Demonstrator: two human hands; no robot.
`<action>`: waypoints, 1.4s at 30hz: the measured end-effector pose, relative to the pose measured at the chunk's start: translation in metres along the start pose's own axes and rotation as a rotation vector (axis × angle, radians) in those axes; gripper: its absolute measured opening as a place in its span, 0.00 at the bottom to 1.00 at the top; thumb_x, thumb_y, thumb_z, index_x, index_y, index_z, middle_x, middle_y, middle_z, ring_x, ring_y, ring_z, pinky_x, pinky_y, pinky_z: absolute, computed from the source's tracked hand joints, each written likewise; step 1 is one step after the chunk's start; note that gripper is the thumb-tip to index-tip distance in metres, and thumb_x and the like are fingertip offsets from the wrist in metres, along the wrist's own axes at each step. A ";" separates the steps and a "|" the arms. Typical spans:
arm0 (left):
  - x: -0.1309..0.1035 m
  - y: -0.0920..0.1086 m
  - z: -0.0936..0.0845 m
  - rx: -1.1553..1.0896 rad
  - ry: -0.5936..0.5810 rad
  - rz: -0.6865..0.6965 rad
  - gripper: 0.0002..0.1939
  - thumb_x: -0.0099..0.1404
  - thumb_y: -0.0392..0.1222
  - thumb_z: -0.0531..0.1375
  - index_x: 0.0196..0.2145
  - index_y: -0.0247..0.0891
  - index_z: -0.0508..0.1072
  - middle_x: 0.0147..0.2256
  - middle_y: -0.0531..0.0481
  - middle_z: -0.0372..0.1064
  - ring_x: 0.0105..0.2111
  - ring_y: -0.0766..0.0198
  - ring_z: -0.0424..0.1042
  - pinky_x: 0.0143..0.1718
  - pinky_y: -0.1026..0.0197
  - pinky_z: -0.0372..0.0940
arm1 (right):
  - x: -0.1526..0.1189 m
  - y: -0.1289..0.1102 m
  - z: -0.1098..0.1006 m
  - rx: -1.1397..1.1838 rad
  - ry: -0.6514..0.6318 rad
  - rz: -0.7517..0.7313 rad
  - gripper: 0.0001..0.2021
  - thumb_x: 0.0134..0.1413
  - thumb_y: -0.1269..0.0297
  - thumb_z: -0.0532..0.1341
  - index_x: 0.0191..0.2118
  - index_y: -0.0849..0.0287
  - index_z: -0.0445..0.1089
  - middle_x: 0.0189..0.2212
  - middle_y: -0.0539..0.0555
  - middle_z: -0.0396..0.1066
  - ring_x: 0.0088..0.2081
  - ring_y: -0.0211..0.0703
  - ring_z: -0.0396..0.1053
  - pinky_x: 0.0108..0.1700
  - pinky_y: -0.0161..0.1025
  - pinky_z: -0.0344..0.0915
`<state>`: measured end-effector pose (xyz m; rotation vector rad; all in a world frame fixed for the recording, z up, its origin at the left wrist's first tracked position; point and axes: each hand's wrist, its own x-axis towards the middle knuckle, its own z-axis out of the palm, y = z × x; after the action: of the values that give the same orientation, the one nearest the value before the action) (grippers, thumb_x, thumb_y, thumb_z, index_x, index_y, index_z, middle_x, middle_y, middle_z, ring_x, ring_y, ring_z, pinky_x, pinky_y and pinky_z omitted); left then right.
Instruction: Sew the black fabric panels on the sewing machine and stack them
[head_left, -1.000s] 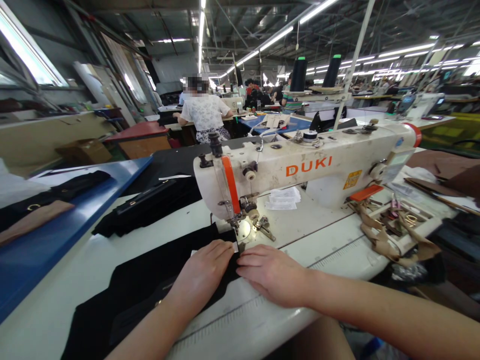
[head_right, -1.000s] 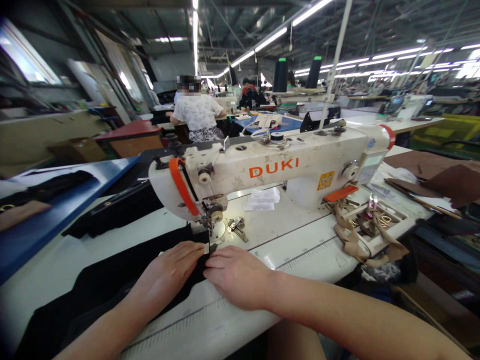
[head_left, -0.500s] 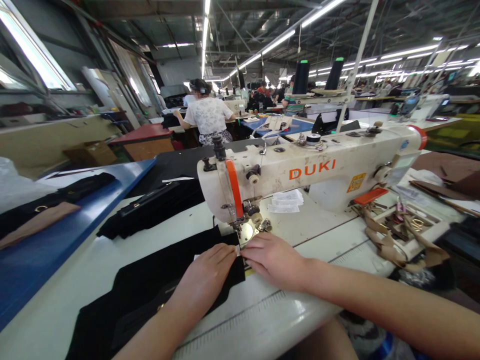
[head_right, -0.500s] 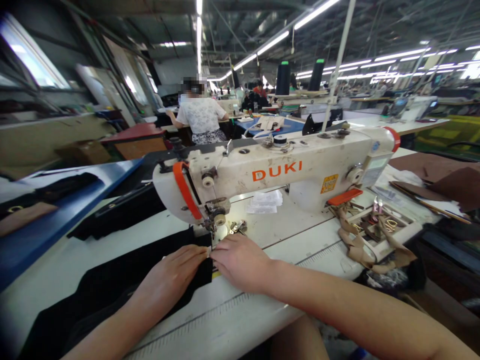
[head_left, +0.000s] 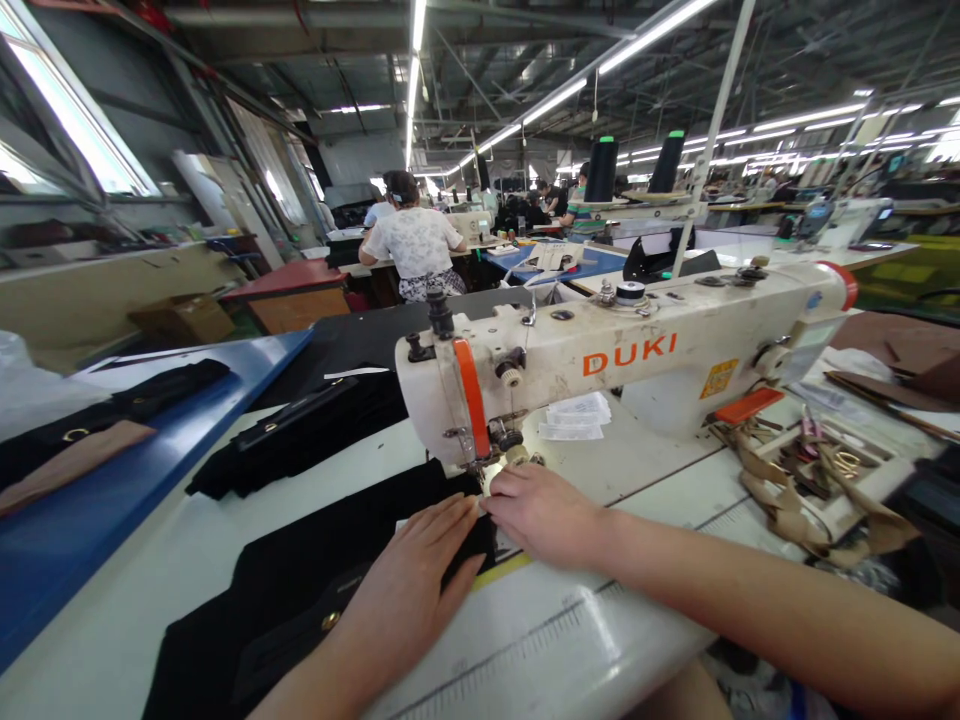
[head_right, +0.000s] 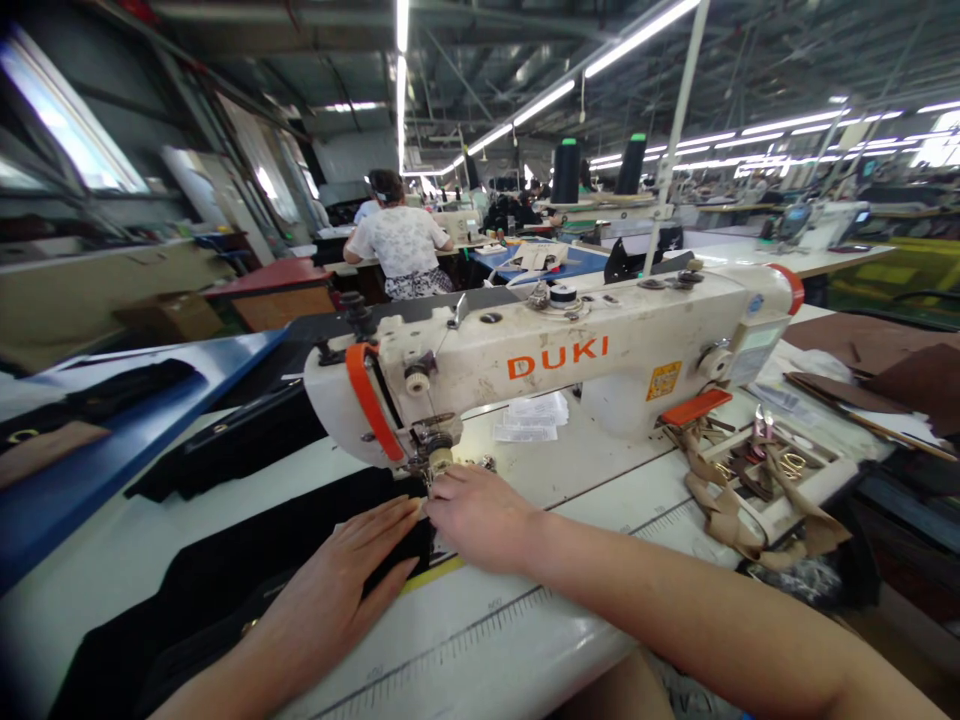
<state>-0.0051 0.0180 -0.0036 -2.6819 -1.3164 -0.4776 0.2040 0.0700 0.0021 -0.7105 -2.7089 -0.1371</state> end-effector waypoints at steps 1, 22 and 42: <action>0.003 -0.002 0.001 -0.008 0.002 -0.001 0.21 0.67 0.46 0.55 0.54 0.35 0.70 0.54 0.42 0.70 0.53 0.53 0.70 0.53 0.49 0.67 | 0.001 0.002 0.000 -0.007 -0.009 0.006 0.08 0.63 0.71 0.55 0.36 0.63 0.71 0.34 0.56 0.69 0.38 0.45 0.64 0.43 0.41 0.62; -0.024 0.017 -0.001 0.030 -0.016 0.052 0.24 0.66 0.48 0.56 0.58 0.40 0.66 0.56 0.43 0.68 0.54 0.52 0.70 0.52 0.49 0.68 | -0.001 -0.002 0.005 0.058 0.001 0.043 0.06 0.61 0.70 0.57 0.41 0.62 0.70 0.36 0.55 0.69 0.39 0.45 0.64 0.44 0.41 0.62; 0.008 -0.006 0.003 -0.065 -0.031 0.003 0.22 0.68 0.47 0.55 0.56 0.37 0.69 0.55 0.42 0.69 0.55 0.54 0.68 0.57 0.47 0.63 | 0.003 0.007 0.004 0.027 0.038 0.180 0.09 0.63 0.71 0.54 0.35 0.63 0.71 0.34 0.57 0.72 0.39 0.47 0.65 0.45 0.43 0.60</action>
<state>-0.0048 0.0284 -0.0043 -2.7543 -1.3272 -0.4887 0.2037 0.0782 -0.0009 -0.9285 -2.5904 -0.0696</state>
